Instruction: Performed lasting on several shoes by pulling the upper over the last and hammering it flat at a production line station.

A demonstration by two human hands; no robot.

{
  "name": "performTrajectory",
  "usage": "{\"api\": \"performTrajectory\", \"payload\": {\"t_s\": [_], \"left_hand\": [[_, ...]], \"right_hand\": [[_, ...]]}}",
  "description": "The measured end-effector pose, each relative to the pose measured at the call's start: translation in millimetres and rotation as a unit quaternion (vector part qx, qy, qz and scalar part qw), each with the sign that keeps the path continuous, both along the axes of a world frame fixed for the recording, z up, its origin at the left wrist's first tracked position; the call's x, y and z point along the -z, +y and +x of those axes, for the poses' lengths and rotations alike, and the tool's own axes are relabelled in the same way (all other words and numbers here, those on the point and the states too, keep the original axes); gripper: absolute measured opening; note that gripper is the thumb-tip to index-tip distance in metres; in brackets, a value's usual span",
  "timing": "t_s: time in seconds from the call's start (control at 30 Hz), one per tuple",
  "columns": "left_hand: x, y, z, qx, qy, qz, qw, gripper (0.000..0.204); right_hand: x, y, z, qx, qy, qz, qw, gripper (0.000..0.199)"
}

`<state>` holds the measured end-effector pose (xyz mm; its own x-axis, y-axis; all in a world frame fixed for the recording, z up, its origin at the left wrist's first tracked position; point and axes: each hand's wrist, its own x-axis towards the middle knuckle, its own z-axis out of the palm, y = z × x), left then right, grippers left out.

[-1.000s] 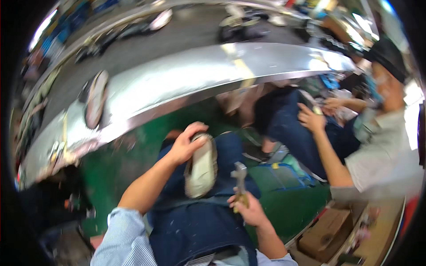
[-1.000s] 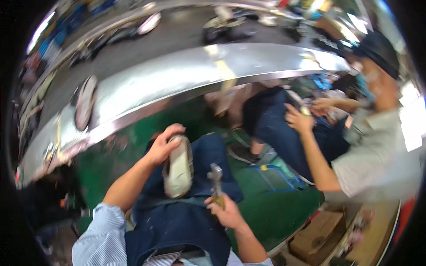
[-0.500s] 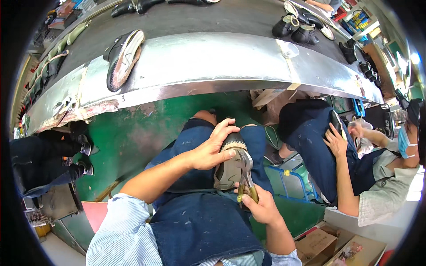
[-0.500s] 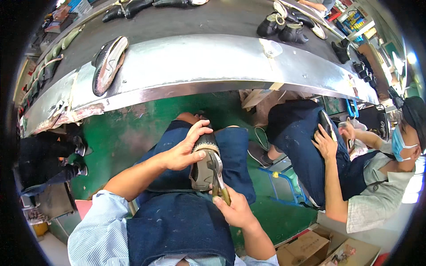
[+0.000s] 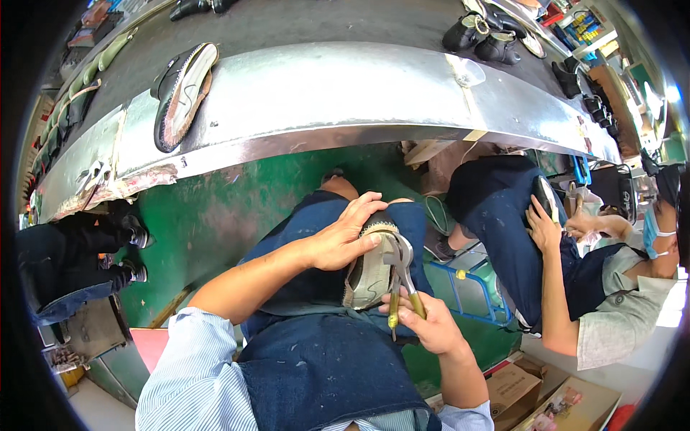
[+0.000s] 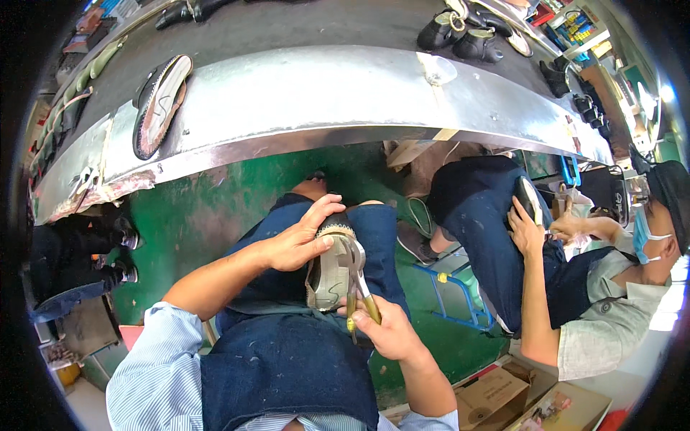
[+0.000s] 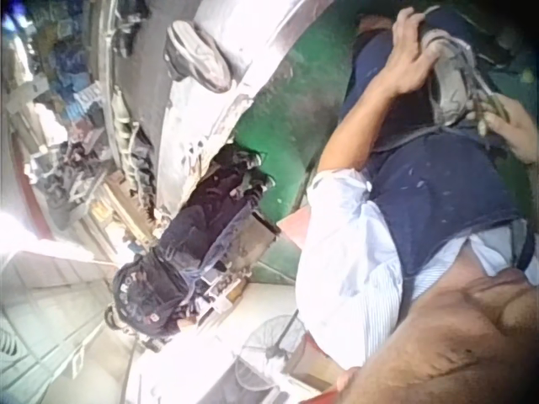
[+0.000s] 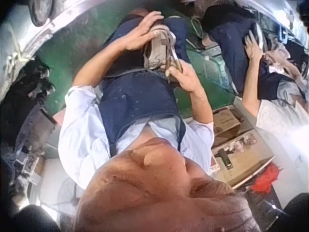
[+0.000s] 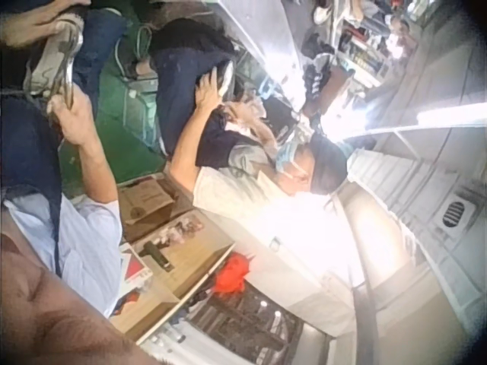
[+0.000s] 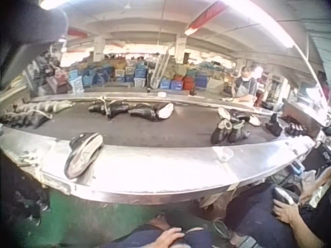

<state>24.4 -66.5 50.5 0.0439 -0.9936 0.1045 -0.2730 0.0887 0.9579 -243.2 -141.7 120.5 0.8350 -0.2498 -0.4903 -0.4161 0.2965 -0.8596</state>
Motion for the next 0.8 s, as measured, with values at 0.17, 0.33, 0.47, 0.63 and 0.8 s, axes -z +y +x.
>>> {"api": "performTrajectory", "payload": {"t_s": [0.17, 0.33, 0.47, 0.63, 0.8], "left_hand": [[3, -1, 3, -0.004, 0.011, 0.027, 1.0, 0.06], [6, -8, 2, -0.007, 0.023, 0.026, 0.999, 0.059], [13, -7, 2, -0.037, 0.003, 0.015, 0.999, 0.054], [21, -10, 6, -0.057, 0.018, -0.016, 0.998, 0.047], [28, -13, 9, -0.066, 0.045, -0.035, 0.996, 0.047]], "right_hand": [[-9, -10, 13, 0.062, 0.002, 0.167, 0.984, 0.05], [-10, -24, 20, 0.083, 0.024, 0.225, 0.971, 0.049], [-16, -32, 31, 0.038, 0.108, 0.093, 0.989, 0.031], [22, -31, 35, -0.053, 0.058, -0.374, 0.924, 0.018], [52, -23, 35, -0.005, -0.025, -0.504, 0.863, 0.028]]}}
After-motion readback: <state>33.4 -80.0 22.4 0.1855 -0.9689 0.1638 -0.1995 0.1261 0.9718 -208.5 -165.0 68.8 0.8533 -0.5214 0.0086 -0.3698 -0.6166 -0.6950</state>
